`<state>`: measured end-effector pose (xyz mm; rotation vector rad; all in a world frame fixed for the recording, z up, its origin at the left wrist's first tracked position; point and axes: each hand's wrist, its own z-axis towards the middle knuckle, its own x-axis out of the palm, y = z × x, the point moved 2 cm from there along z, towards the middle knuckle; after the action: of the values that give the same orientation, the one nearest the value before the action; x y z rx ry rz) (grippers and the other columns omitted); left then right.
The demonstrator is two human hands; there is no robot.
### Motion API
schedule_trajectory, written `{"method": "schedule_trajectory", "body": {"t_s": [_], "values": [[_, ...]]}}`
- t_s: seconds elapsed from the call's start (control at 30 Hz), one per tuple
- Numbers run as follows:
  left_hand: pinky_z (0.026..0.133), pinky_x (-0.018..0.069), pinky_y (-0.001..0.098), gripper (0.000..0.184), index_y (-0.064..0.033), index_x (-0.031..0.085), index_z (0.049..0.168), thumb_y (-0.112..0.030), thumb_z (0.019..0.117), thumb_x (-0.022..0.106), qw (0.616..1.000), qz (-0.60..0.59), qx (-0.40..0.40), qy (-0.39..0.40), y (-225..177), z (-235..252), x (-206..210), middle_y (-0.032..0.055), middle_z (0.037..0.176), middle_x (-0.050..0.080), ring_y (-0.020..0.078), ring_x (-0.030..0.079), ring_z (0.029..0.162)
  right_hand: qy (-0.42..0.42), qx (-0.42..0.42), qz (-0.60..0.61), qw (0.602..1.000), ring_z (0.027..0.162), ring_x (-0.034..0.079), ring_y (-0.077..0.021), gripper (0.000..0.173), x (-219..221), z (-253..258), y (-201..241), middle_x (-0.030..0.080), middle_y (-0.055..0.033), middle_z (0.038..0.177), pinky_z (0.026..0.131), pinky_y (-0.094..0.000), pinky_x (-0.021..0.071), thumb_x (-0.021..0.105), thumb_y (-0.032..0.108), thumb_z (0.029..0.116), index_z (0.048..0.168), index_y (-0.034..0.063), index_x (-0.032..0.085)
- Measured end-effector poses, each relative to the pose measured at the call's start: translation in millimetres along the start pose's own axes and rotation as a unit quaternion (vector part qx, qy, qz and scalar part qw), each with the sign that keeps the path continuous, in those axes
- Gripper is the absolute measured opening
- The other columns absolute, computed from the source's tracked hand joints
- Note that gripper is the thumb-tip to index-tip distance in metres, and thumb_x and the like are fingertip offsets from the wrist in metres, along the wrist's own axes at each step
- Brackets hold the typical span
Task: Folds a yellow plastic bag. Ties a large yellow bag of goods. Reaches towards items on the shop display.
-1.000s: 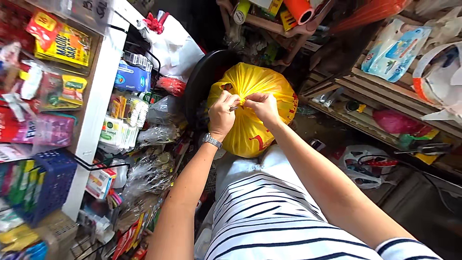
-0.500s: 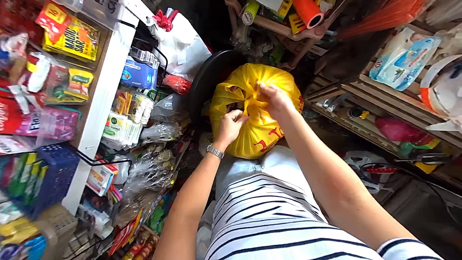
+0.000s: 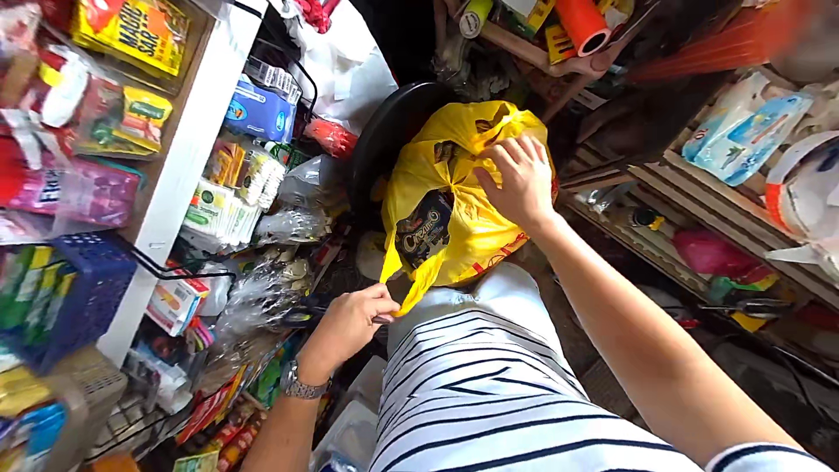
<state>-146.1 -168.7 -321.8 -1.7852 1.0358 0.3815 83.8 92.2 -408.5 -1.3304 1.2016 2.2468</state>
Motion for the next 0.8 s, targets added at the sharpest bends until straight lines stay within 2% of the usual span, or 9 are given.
{"method": "schedule_trajectory", "body": {"t_s": [0.07, 0.1, 0.23, 0.3, 0.37, 0.43, 0.5, 0.63, 0.8], "values": [[0.066, 0.0603, 0.0522, 0.028, -0.019, 0.076, 0.12, -0.013, 0.0928, 0.072, 0.992, 0.076, -0.046, -0.085, -5, -5, -10, 0.0101, 0.121, 0.068, 0.0282, 0.072, 0.08, -0.056, -0.006, 0.016, 0.998, 0.085, 0.064, -0.0369, 0.038, 5, -8, 13, 0.065, -0.0168, 0.08, 0.081, -0.0535, 0.0482, 0.057, 0.031, 0.1031, 0.083, 0.0009, 0.067], [0.064, 0.0603, 0.0497, 0.03, -0.0181, 0.073, 0.124, -0.016, 0.0937, 0.072, 0.983, 0.093, -0.053, -0.149, -10, -4, -20, 0.0111, 0.123, 0.066, 0.0269, 0.071, 0.079, -0.046, -0.006, 0.021, 0.999, 0.082, 0.064, -0.0366, 0.039, 10, -10, 18, 0.065, -0.0168, 0.077, 0.077, -0.0529, 0.0487, 0.058, 0.031, 0.1022, 0.078, 0.0008, 0.065], [0.062, 0.0475, 0.0247, 0.02, -0.0068, 0.073, 0.113, -0.019, 0.0985, 0.068, 0.93, 0.041, -0.007, -0.364, -46, 28, -55, 0.0096, 0.111, 0.062, 0.0112, 0.056, 0.076, 0.134, 0.067, -0.004, 0.989, 0.115, 0.058, -0.0433, 0.039, 42, -3, 17, 0.065, -0.0218, 0.117, 0.09, -0.0608, 0.0461, 0.073, 0.03, 0.0908, 0.118, 0.0022, 0.067], [0.071, 0.0543, 0.0258, 0.015, -0.0037, 0.075, 0.107, -0.013, 0.0997, 0.065, 0.912, 0.021, 0.021, -0.409, -63, 63, -63, 0.0113, 0.106, 0.065, 0.0134, 0.063, 0.083, 0.169, 0.102, -0.014, 0.98, 0.119, 0.057, -0.045, 0.042, 56, 3, 16, 0.067, -0.0235, 0.119, 0.092, -0.0629, 0.0448, 0.078, 0.024, 0.0869, 0.119, 0.0006, 0.067], [0.079, 0.0588, 0.0365, 0.014, -0.0072, 0.076, 0.103, -0.013, 0.099, 0.064, 0.937, 0.022, 0.001, -0.348, -64, 110, -58, 0.0098, 0.103, 0.071, 0.0185, 0.069, 0.09, 0.187, 0.156, -0.01, 0.97, 0.118, 0.059, -0.0442, 0.035, 58, 6, 16, 0.069, -0.0229, 0.113, 0.095, -0.0629, 0.0441, 0.077, 0.016, 0.0855, 0.115, 0.0003, 0.068], [0.09, 0.0565, 0.0513, 0.016, -0.0098, 0.076, 0.108, -0.016, 0.0985, 0.065, 0.977, 0.008, -0.072, -0.2, -52, 162, -44, 0.01, 0.108, 0.073, 0.0263, 0.07, 0.102, 0.174, 0.211, 0.027, 0.962, 0.116, 0.061, -0.0443, 0.037, 53, 6, 17, 0.07, -0.0227, 0.11, 0.098, -0.0646, 0.0429, 0.078, 0.012, 0.0838, 0.117, -0.0009, 0.066], [0.094, 0.0543, 0.0547, 0.022, -0.009, 0.075, 0.113, -0.023, 0.1015, 0.063, 0.98, -0.032, -0.139, -0.135, -36, 206, -25, 0.0122, 0.11, 0.074, 0.0298, 0.07, 0.106, 0.131, 0.242, 0.074, 0.958, 0.111, 0.064, -0.0426, 0.045, 50, 4, 19, 0.072, -0.0191, 0.105, 0.098, -0.0642, 0.0435, 0.08, 0.006, 0.0813, 0.122, 0.0007, 0.061], [0.089, 0.0542, 0.0581, 0.047, -0.0021, 0.07, 0.111, -0.047, 0.1031, 0.057, 0.946, -0.08, -0.274, -0.151, -17, 249, 1, 0.02, 0.107, 0.071, 0.0363, 0.069, 0.105, 0.059, 0.257, 0.103, 0.959, 0.104, 0.068, -0.0374, 0.054, 53, -3, 19, 0.074, -0.0136, 0.1, 0.096, -0.0604, 0.0458, 0.083, 0.002, 0.0774, 0.125, 0.002, 0.057], [0.084, 0.0544, 0.0554, 0.024, -0.0037, 0.071, 0.108, -0.024, 0.0984, 0.061, 0.944, -0.062, -0.244, -0.214, -18, 254, -5, 0.0164, 0.102, 0.072, 0.0334, 0.069, 0.101, 0.034, 0.253, 0.113, 0.96, 0.1, 0.068, -0.037, 0.053, 53, -6, 17, 0.073, -0.0141, 0.097, 0.093, -0.0598, 0.0475, 0.083, 0.007, 0.079, 0.125, 0.0012, 0.058]]}}
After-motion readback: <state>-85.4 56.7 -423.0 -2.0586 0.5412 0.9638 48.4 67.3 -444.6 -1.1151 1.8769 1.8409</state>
